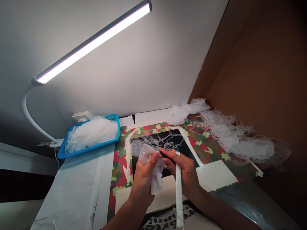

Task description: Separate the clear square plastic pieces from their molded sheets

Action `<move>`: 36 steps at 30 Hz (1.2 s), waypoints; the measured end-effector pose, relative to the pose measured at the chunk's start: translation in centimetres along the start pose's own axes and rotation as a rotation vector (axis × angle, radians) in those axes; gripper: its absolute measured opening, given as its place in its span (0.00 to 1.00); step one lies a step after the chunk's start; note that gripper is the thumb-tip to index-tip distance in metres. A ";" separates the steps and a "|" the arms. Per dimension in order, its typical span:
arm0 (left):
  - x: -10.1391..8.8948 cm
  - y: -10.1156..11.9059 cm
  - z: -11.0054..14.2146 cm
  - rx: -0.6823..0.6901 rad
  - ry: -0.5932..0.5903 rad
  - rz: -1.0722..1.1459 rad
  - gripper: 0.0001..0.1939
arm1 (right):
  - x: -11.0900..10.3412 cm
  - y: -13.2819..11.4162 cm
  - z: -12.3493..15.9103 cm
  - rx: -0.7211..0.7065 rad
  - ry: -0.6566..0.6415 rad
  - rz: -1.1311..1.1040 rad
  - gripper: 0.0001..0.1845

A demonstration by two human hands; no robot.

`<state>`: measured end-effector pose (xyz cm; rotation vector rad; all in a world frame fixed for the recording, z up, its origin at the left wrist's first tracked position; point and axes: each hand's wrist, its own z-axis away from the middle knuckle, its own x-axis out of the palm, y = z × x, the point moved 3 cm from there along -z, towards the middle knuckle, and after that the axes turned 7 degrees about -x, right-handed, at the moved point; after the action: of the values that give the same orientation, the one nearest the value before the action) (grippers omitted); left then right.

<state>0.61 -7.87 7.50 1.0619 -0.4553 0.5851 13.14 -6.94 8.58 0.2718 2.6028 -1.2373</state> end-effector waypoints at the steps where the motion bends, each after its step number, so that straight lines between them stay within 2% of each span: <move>1: 0.0 0.0 0.0 -0.001 0.000 -0.002 0.16 | 0.0 0.0 0.0 0.003 -0.001 -0.001 0.16; 11: -0.2 0.0 0.0 0.005 0.013 -0.042 0.17 | -0.4 0.2 0.3 0.014 -0.036 -0.002 0.16; 17: -0.4 0.2 0.2 0.035 0.023 -0.066 0.15 | -1.2 0.2 0.1 0.096 -0.048 -0.014 0.15; 28: 0.1 0.1 0.3 0.026 -0.041 -0.037 0.15 | -1.0 -0.4 0.2 0.012 -0.031 0.034 0.16; 36: 0.0 0.0 0.3 0.037 -0.030 -0.068 0.13 | -0.9 -0.3 0.1 0.017 -0.021 0.003 0.15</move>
<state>0.61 -8.11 7.58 1.1184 -0.4338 0.5195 13.92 -7.30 9.02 0.2647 2.5741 -1.2551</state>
